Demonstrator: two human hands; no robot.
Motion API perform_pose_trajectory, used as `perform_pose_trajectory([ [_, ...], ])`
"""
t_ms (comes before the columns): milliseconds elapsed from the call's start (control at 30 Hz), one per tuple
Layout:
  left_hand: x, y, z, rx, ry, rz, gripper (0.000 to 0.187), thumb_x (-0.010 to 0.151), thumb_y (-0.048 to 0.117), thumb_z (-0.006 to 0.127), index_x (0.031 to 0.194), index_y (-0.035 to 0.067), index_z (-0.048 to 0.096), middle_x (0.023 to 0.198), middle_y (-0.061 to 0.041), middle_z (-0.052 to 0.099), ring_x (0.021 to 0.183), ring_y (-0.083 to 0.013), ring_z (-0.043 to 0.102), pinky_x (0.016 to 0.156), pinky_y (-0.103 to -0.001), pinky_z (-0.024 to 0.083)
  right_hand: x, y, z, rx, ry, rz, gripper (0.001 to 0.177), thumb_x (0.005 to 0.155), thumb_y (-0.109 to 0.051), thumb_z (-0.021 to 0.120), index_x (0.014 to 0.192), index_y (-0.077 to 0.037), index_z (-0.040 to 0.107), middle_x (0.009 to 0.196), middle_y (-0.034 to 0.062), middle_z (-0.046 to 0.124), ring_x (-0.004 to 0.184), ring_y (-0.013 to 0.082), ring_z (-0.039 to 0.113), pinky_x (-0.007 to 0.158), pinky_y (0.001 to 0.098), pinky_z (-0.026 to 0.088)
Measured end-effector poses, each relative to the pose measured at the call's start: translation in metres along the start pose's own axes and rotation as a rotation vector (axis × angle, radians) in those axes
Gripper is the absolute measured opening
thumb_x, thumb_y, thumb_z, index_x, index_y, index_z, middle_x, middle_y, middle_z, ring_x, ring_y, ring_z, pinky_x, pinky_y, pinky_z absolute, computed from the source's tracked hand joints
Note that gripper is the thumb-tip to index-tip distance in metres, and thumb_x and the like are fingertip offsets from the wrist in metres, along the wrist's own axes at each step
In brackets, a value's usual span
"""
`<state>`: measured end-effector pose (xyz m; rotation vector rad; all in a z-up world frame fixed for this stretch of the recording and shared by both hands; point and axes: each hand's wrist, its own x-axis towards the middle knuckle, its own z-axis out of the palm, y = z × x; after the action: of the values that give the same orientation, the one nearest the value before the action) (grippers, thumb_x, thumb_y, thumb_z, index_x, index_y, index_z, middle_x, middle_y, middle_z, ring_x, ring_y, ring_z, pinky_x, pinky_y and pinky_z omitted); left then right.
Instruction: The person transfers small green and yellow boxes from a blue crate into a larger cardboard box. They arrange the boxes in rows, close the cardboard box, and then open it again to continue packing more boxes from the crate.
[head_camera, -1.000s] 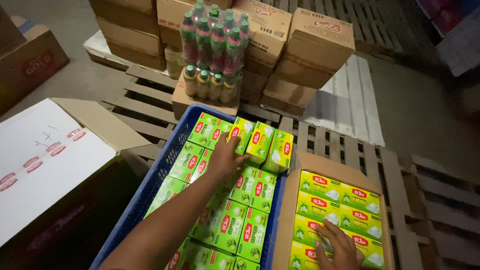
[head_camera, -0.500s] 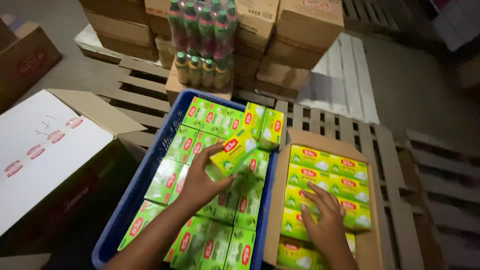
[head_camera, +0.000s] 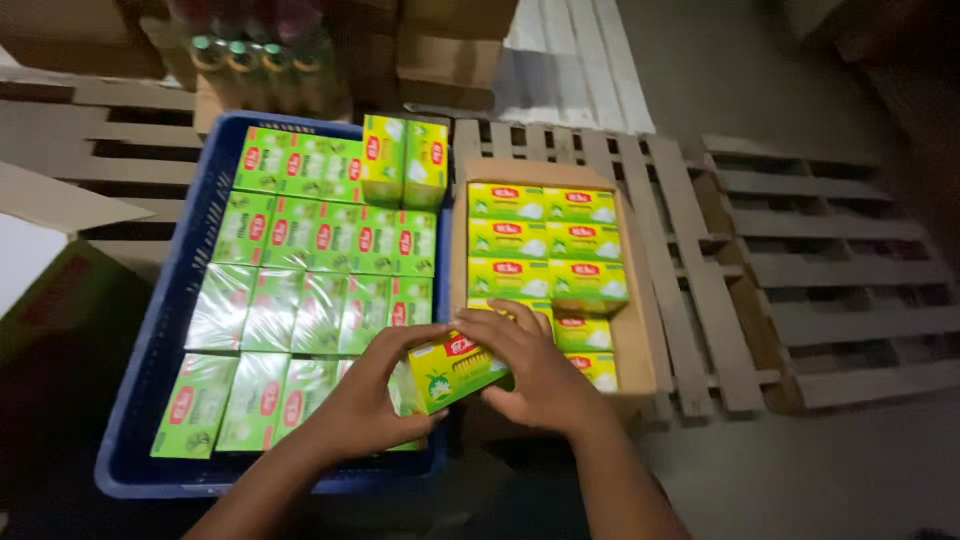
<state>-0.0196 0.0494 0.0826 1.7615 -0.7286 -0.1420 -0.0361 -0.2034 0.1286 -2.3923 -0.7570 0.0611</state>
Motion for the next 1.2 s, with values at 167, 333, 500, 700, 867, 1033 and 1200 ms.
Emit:
perform_pose_trajectory([
  [167, 0.007, -0.014, 0.047, 0.040, 0.089, 0.090, 0.102, 0.073, 0.029, 0.092, 0.154, 0.005, 0.035, 0.151, -0.015, 0.048, 0.140, -0.0278, 0.048, 0.118, -0.040, 0.035, -0.030, 0.018, -0.021, -0.052, 0.036, 0.139, 0.083, 0.070, 0.002, 0.075, 0.148, -0.015, 0.050, 0.149, 0.0087, 0.055, 0.141, 0.0353, 0.042, 0.115, 0.0539, 0.038],
  [333, 0.025, -0.002, 0.074, 0.193, 0.103, 0.099, 0.084, 0.085, 0.017, 0.083, 0.151, -0.006, 0.036, 0.148, -0.033, 0.043, 0.138, -0.0579, 0.038, 0.116, -0.065, 0.029, -0.066, 0.043, -0.050, -0.205, 0.281, 0.236, 0.080, 0.064, 0.007, 0.081, 0.139, -0.014, 0.061, 0.137, 0.0114, 0.066, 0.129, 0.0413, 0.056, 0.112, 0.0571, 0.033],
  [500, 0.049, -0.027, 0.103, 0.721, -0.275, 0.039, 0.085, 0.096, 0.055, 0.064, 0.159, 0.006, 0.034, 0.167, -0.017, 0.029, 0.154, -0.0448, 0.021, 0.126, -0.055, 0.017, -0.083, 0.056, -0.064, -0.402, 0.304, 0.475, 0.080, 0.065, 0.005, 0.083, 0.140, -0.012, 0.062, 0.143, 0.0076, 0.060, 0.140, 0.0461, 0.044, 0.121, 0.0596, 0.028],
  [700, 0.051, -0.047, 0.113, 0.945, -0.413, 0.027, 0.091, 0.100, 0.072, 0.038, 0.160, 0.004, 0.029, 0.171, -0.017, 0.019, 0.158, -0.0387, 0.014, 0.128, -0.050, 0.009, -0.083, 0.075, -0.055, -0.432, 0.174, 0.519, 0.073, 0.064, 0.001, 0.083, 0.133, -0.013, 0.067, 0.137, 0.0031, 0.064, 0.136, 0.0488, 0.047, 0.123, 0.0570, 0.031],
  [867, 0.050, -0.054, 0.114, 1.008, -0.394, 0.077, 0.091, 0.100, 0.072, 0.034, 0.160, 0.003, 0.030, 0.171, -0.017, 0.021, 0.158, -0.0384, 0.017, 0.127, -0.049, 0.013, -0.086, 0.123, -0.025, -0.309, 0.217, 0.549, 0.077, 0.067, 0.002, 0.081, 0.139, -0.017, 0.062, 0.142, 0.0036, 0.059, 0.142, 0.0548, 0.035, 0.122, 0.0643, 0.027],
  [1033, 0.054, -0.051, 0.113, 1.023, -0.418, 0.076, 0.086, 0.102, 0.068, 0.036, 0.159, 0.004, 0.032, 0.171, -0.016, 0.020, 0.157, -0.0383, 0.019, 0.126, -0.048, 0.017, -0.082, 0.131, -0.011, -0.268, 0.164, 0.647, 0.079, 0.078, -0.003, 0.081, 0.149, -0.019, 0.052, 0.152, 0.0064, 0.051, 0.151, 0.0572, 0.020, 0.117, 0.0783, 0.007],
  [1200, 0.056, -0.056, 0.114, 1.019, -0.404, 0.089, 0.090, 0.099, 0.072, 0.037, 0.158, 0.004, 0.035, 0.170, -0.016, 0.024, 0.157, -0.0395, 0.021, 0.125, -0.049, 0.019, -0.057, 0.091, -0.013, -0.366, 0.137, 0.713, 0.070, 0.080, 0.012, 0.070, 0.145, -0.005, 0.051, 0.164, 0.0202, 0.037, 0.152, 0.0558, 0.018, 0.118, 0.0783, 0.006],
])
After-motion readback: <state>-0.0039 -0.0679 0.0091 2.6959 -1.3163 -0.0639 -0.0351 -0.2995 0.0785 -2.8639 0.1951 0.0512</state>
